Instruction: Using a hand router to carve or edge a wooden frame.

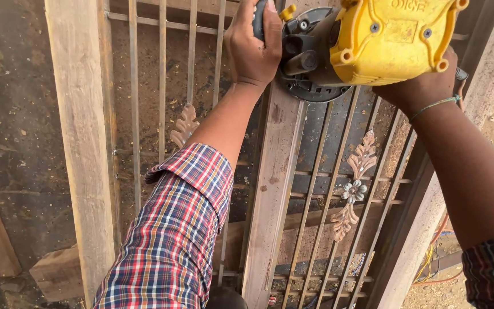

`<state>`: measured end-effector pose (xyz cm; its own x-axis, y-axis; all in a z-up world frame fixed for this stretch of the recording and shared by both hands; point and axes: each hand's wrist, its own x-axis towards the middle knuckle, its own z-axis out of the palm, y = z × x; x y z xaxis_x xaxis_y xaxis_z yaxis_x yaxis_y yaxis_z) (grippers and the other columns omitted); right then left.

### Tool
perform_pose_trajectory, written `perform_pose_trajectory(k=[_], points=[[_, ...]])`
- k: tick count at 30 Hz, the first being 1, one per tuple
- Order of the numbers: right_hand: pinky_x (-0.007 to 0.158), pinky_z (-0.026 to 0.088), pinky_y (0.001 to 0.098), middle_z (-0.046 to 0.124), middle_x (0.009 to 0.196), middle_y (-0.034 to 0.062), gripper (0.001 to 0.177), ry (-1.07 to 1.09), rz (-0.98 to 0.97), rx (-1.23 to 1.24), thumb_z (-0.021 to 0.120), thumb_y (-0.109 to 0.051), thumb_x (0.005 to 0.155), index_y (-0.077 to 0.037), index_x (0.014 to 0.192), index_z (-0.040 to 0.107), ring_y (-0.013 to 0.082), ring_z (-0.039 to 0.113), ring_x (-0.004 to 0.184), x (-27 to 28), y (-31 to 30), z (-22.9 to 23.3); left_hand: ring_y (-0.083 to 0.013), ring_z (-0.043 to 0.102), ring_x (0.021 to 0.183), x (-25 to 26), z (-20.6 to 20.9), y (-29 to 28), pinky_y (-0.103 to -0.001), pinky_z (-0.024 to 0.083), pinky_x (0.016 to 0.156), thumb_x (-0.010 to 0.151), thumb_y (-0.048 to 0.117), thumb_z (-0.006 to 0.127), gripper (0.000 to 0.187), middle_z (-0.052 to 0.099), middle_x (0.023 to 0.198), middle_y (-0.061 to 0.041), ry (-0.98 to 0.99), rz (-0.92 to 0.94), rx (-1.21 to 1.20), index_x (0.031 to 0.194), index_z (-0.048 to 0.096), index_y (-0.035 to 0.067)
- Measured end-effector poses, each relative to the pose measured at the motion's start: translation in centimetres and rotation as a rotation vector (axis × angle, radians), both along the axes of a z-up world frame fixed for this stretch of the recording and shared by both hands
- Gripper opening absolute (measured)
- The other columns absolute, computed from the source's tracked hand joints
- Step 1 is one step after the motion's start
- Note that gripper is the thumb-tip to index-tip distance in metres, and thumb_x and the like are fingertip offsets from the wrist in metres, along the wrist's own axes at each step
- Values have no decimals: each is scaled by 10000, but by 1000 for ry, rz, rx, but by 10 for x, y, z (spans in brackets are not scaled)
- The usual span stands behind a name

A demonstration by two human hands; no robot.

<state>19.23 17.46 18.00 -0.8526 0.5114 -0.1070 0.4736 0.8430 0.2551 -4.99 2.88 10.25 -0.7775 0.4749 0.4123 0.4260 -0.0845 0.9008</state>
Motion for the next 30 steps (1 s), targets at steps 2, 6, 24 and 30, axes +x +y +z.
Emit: perform_pose_trajectory(k=[2, 6, 24, 30], points=[[928, 554, 389, 657, 1457, 22, 484, 1, -1, -3, 601, -579, 1062, -277, 1440, 623, 247, 659, 1216, -3, 0, 2, -270, 757, 816, 0, -5, 3, -363, 589, 729, 1062, 227, 589, 176, 718, 920, -118, -15, 3, 8, 1175, 638, 102], [918, 561, 399, 664, 1428, 11, 484, 37, 34, 28, 623, -557, 1060, -274, 1454, 625, 225, 664, 1224, -7, 0, 8, -279, 732, 774, -3, -9, 9, -372, 578, 709, 1039, 245, 615, 179, 693, 869, -119, -20, 6, -5, 1122, 621, 86], [795, 588, 387, 737, 1238, -9, 405, 150, 83, 57, 764, -481, 964, -239, 1284, 701, 215, 714, 1062, -20, 13, 16, -276, 723, 781, -13, -3, 26, -386, 567, 711, 1049, 233, 592, 179, 687, 862, -124, -8, -10, 34, 1073, 616, 58], [931, 572, 378, 714, 1327, -40, 414, 162, 89, 11, 724, -451, 975, -267, 1345, 698, 189, 682, 1202, -22, 32, 7, -341, 737, 887, -18, 8, 34, -390, 584, 804, 1060, 198, 591, 164, 699, 952, -155, -12, 27, 63, 1140, 630, 60]])
